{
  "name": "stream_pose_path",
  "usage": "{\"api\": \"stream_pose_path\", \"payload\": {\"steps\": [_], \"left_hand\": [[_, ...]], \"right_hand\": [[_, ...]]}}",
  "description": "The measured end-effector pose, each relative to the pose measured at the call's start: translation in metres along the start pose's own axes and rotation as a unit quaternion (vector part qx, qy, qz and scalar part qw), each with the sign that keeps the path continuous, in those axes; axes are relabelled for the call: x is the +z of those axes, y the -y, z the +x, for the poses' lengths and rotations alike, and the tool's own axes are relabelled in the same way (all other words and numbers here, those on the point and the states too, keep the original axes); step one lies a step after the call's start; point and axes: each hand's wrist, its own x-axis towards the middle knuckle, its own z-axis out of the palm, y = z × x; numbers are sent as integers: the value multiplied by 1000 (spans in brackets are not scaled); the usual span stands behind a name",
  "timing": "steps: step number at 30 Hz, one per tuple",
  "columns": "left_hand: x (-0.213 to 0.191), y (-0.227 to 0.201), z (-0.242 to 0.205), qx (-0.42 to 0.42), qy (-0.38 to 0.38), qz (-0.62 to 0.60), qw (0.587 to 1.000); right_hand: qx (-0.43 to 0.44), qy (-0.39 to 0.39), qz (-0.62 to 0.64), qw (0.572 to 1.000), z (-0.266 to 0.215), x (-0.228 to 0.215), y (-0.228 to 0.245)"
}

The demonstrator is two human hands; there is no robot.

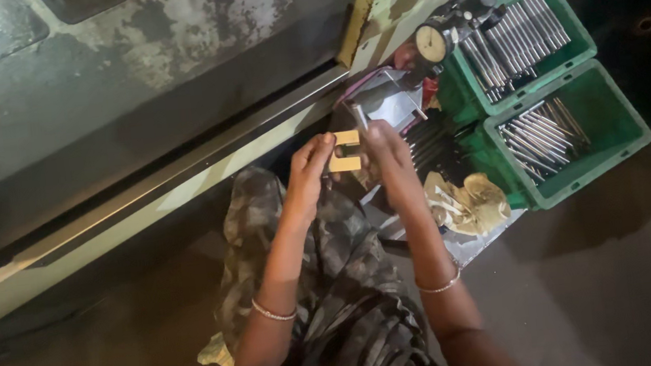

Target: The person repeatedly rubs a metal rod against a textured metal surface, then wipes the rod with a cloth and places it into a green bin. The cycle of rubbing, wiping, and binning is repeated several times.

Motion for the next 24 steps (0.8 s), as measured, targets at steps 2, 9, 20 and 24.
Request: {"api": "stream_pose_path", "payload": {"steps": [2,9,20,24], "left_hand": [[-6,2,-2,-2,-4,-37,999],[-24,8,-4,-97,-7,-105,990],[-35,-41,-19,-152,87,-25,984],[-33,-42,-21,-135,88,-15,987]], "right_hand": [[-35,28,-6,999,-6,2,8],[-87,129,-157,975,-19,7,29],[-59,219,-221,948,-30,-1,21],[-115,230,-178,950,-35,2,19]]}}
